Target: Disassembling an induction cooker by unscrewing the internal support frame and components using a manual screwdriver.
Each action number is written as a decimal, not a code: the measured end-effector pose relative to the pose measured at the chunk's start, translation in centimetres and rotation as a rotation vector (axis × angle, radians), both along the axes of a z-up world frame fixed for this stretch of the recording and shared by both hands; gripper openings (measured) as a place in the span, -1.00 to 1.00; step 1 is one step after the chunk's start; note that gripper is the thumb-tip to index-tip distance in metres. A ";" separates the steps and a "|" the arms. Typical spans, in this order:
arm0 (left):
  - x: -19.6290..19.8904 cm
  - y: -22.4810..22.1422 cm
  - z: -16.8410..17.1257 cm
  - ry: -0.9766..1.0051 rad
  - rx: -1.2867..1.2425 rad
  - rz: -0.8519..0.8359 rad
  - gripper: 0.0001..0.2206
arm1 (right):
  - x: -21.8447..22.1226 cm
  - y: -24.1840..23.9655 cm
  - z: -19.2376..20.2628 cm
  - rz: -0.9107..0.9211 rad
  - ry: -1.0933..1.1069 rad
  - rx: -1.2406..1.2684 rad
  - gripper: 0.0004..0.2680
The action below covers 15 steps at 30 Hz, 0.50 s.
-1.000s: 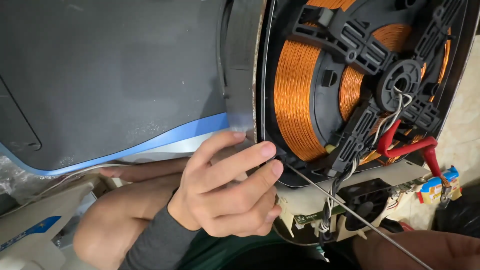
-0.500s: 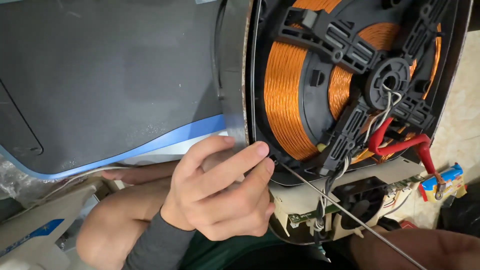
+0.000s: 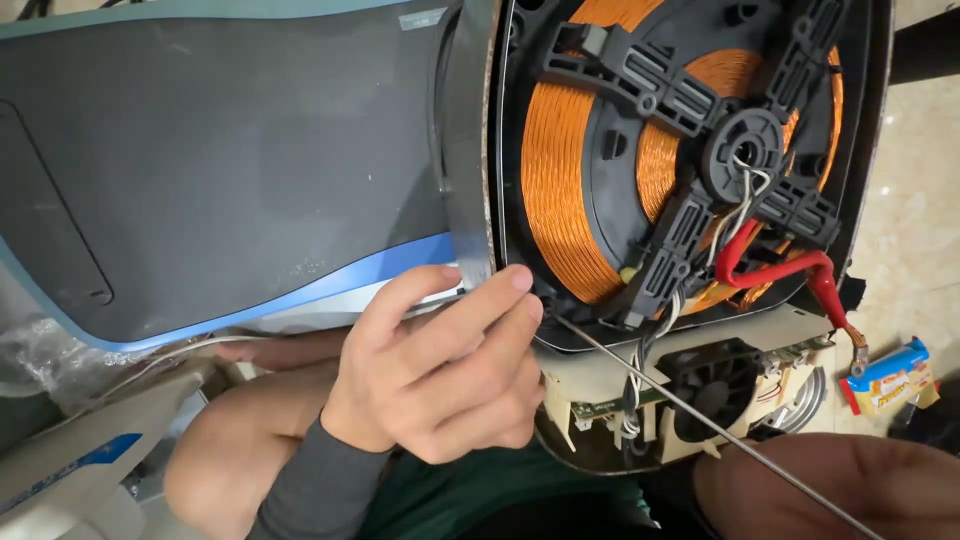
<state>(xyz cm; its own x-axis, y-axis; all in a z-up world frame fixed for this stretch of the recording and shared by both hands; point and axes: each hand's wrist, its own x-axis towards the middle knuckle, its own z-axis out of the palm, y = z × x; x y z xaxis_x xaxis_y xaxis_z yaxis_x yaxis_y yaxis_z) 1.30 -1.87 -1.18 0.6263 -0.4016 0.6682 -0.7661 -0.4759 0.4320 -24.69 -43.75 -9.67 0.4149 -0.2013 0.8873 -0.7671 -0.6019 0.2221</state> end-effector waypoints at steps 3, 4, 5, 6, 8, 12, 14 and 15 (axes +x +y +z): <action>-0.1 -0.2 -0.4 -0.017 -0.016 0.006 -0.94 | 5.2 2.1 0.6 -0.072 0.009 -0.050 -0.72; -0.2 -0.3 -0.6 -0.032 -0.022 0.022 -0.92 | 7.0 2.9 0.9 -0.097 0.012 -0.067 -0.72; -0.2 -0.4 -0.7 -0.045 -0.026 0.038 -0.90 | 9.0 3.9 1.4 -0.122 0.017 -0.081 -0.71; -0.2 -0.3 -0.6 -0.049 -0.025 0.037 -0.90 | 10.0 4.8 2.0 -0.122 0.013 -0.079 -0.71; -0.4 -0.1 -0.6 -0.003 0.008 0.022 -0.92 | 11.9 6.8 3.0 0.727 -0.283 0.239 -0.84; -0.6 0.2 -0.6 0.035 0.018 -0.011 -0.79 | 12.1 0.6 1.0 0.101 -0.262 -0.689 -0.70; -0.7 -0.1 -1.1 0.027 0.008 0.074 -0.70 | 16.4 13.7 8.8 1.394 -0.449 0.681 -0.78; -0.9 -0.1 -0.9 0.026 0.009 0.071 -0.70 | 16.1 14.2 9.2 1.392 -0.450 0.680 -0.78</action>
<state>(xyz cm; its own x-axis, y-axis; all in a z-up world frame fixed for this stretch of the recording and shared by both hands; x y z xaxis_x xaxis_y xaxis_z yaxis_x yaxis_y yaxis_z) 0.42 -1.93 -2.12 0.6707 -0.3611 0.6479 -0.7186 -0.5328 0.4469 -8.62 -29.54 -0.48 0.3467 -0.2976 0.8895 0.5055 -0.7395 -0.4444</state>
